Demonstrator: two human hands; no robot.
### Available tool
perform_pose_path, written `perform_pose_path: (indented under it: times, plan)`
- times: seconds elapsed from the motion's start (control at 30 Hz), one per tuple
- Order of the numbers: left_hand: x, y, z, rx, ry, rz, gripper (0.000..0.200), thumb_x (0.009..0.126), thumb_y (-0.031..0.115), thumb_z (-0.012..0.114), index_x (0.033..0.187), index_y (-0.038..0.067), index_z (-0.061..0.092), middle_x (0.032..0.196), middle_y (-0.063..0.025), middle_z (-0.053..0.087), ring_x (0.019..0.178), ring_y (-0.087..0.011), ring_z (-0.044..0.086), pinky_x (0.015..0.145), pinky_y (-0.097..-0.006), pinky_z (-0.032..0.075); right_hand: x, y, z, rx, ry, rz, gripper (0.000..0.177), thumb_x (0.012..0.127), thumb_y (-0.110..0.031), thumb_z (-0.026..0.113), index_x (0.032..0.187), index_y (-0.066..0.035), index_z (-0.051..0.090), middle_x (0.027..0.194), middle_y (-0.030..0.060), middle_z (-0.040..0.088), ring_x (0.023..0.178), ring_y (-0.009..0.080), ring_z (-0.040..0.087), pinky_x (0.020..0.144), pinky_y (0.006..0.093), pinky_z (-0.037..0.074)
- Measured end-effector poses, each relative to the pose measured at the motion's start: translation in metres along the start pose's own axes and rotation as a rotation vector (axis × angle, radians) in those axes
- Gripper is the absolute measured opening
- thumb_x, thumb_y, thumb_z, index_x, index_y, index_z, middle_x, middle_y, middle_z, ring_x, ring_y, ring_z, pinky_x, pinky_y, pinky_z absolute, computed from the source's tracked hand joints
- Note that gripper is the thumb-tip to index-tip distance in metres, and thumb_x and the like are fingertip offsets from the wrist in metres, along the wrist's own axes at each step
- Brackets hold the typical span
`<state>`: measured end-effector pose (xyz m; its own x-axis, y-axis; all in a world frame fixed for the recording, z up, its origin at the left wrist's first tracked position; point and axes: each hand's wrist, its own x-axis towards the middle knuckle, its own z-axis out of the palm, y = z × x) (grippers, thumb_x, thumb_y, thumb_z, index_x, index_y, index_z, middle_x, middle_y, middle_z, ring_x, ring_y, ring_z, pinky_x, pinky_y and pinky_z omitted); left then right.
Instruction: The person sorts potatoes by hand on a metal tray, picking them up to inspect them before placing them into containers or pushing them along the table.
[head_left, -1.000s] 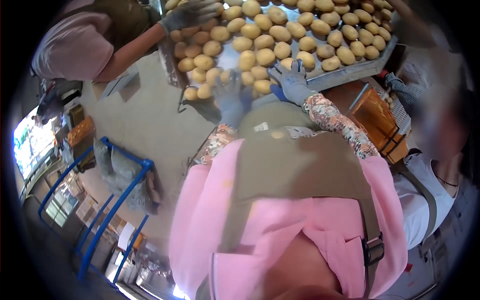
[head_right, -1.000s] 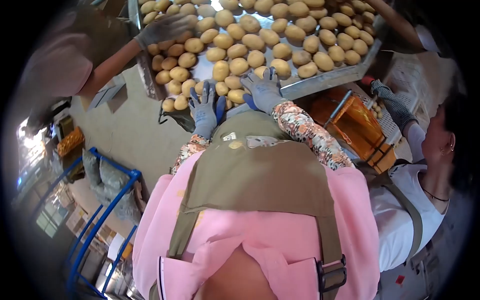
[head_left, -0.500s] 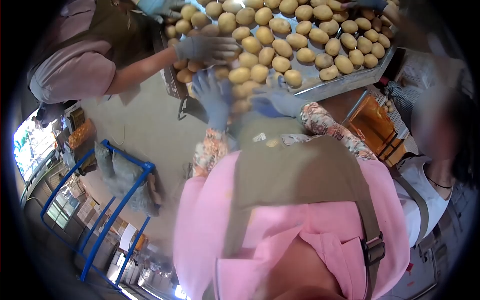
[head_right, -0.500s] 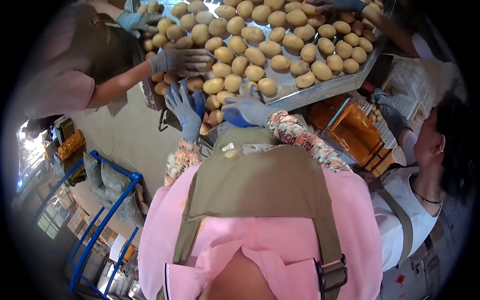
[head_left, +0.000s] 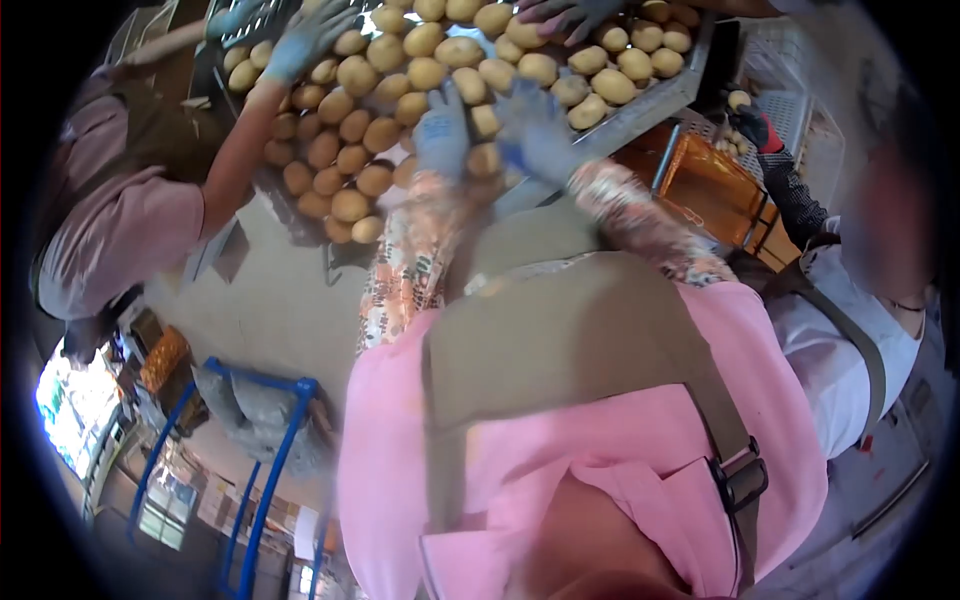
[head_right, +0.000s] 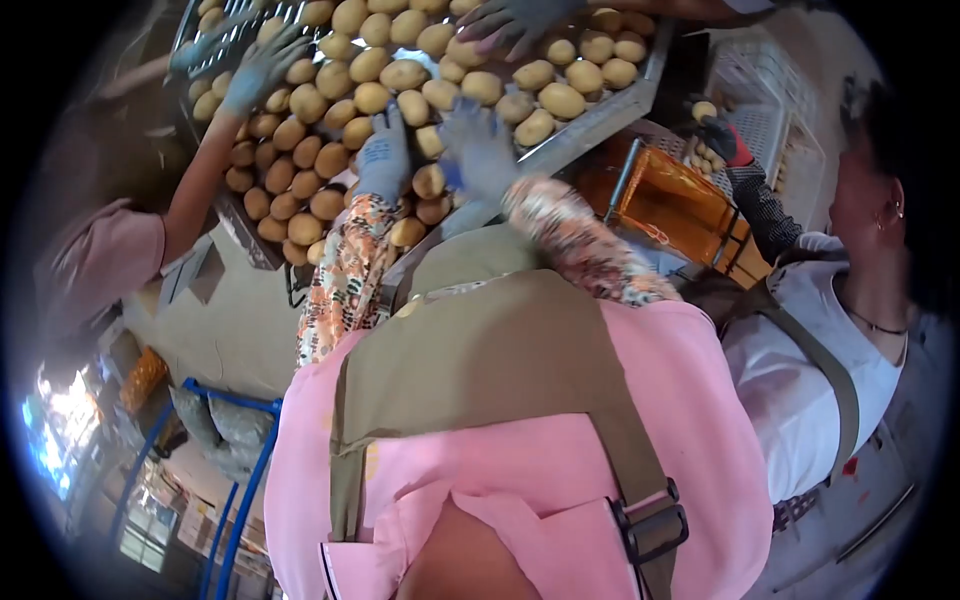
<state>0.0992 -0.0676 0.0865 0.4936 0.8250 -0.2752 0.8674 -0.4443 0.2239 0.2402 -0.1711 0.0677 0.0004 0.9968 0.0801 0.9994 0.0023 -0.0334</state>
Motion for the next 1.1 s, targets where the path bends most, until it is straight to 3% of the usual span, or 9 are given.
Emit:
perform_pose_path:
  times: [0.2,0.27,0.33,0.47,0.53,0.83,0.93,1.0,1.1]
  plan:
    - [-0.009,-0.023,-0.009,-0.356,0.033,0.122,0.066,0.083,0.024,0.06,0.142,0.008,0.035,0.129,-0.0218,0.051,0.109,-0.039,0.057,0.09,-0.0463,0.046,-0.022,-0.011,-0.027,0.459,-0.244,0.014,0.047,0.092,-0.021,0.048,0.136,-0.007,0.044,0.147,0.0161,0.035,0.136,0.0329,0.033,0.105,0.0546,0.032]
    - [-0.018,-0.018,-0.016,-0.452,-0.059,-0.018,0.069,0.075,0.023,0.075,0.135,0.007,0.044,0.13,-0.0198,0.053,0.115,-0.035,0.056,0.097,-0.0395,0.045,-0.001,0.008,-0.034,1.625,-0.715,0.695,0.048,0.092,-0.021,0.05,0.135,-0.002,0.043,0.14,0.0135,0.042,0.134,0.0276,0.036,0.108,0.0427,0.033]
    - [-0.037,-0.021,0.003,-0.808,0.042,0.065,0.066,0.074,0.02,0.077,0.132,0.006,0.048,0.126,-0.0196,0.055,0.114,-0.0327,0.056,0.098,-0.038,0.044,-0.022,0.021,0.022,1.453,-0.104,0.155,0.045,0.094,-0.013,0.055,0.137,-0.006,0.043,0.124,0.0075,0.057,0.112,0.0142,0.054,0.091,0.027,0.046]
    - [-0.081,0.031,-0.05,-0.708,0.113,0.249,0.06,0.075,0.02,0.077,0.127,0.005,0.052,0.122,-0.0184,0.055,0.111,-0.0302,0.056,0.094,-0.0346,0.046,-0.026,0.001,-0.06,2.043,-0.205,0.477,0.038,0.101,-0.028,0.044,0.13,-0.004,0.047,0.122,0.0078,0.054,0.115,0.0194,0.052,0.099,0.0303,0.045]
    - [-0.086,0.043,-0.048,-0.71,0.005,0.227,0.062,0.073,0.018,0.079,0.127,0.005,0.052,0.123,-0.017,0.054,0.111,-0.0284,0.056,0.091,-0.0341,0.049,-0.028,0.005,-0.066,2.419,-0.591,0.567,0.043,0.101,-0.035,0.043,0.13,-0.005,0.048,0.118,0.0067,0.058,0.111,0.017,0.056,0.095,0.0281,0.046]
    - [-0.094,0.057,-0.031,-0.851,0.095,0.283,0.064,0.071,0.014,0.083,0.128,0.006,0.054,0.12,-0.0128,0.054,0.104,-0.022,0.059,0.088,-0.0333,0.052,-0.04,0.013,-0.075,2.2,-0.403,0.567,0.051,0.103,-0.044,0.033,0.131,-0.003,0.047,0.123,0.006,0.055,0.109,0.013,0.055,0.097,0.0276,0.044]
    - [-0.094,0.063,-0.029,-0.847,0.068,0.199,0.065,0.07,0.013,0.083,0.128,0.005,0.055,0.115,-0.0126,0.056,0.103,-0.0218,0.059,0.085,-0.0329,0.052,-0.042,0.015,-0.07,1.917,-0.227,0.24,0.048,0.102,-0.041,0.038,0.13,-0.004,0.047,0.121,0.0058,0.056,0.109,0.0132,0.054,0.099,0.0273,0.043]
    - [-0.092,0.064,-0.024,-0.814,0.098,0.216,0.065,0.069,0.019,0.083,0.126,0.007,0.055,0.115,-0.014,0.057,0.101,-0.0264,0.059,0.083,-0.036,0.052,-0.042,0.012,-0.066,2.34,-0.316,0.544,0.043,0.099,-0.034,0.049,0.129,-0.004,0.047,0.117,0.0065,0.056,0.109,0.0147,0.055,0.097,0.0288,0.043]
    - [-0.085,0.064,-0.01,-0.75,0.091,0.26,0.064,0.069,0.026,0.082,0.124,0.007,0.055,0.114,-0.0153,0.058,0.098,-0.0313,0.059,0.081,-0.0391,0.05,-0.045,0.017,-0.075,2.154,-0.355,0.642,0.044,0.093,-0.027,0.058,0.129,-0.005,0.046,0.114,0.0073,0.056,0.108,0.0152,0.055,0.089,0.0297,0.048]
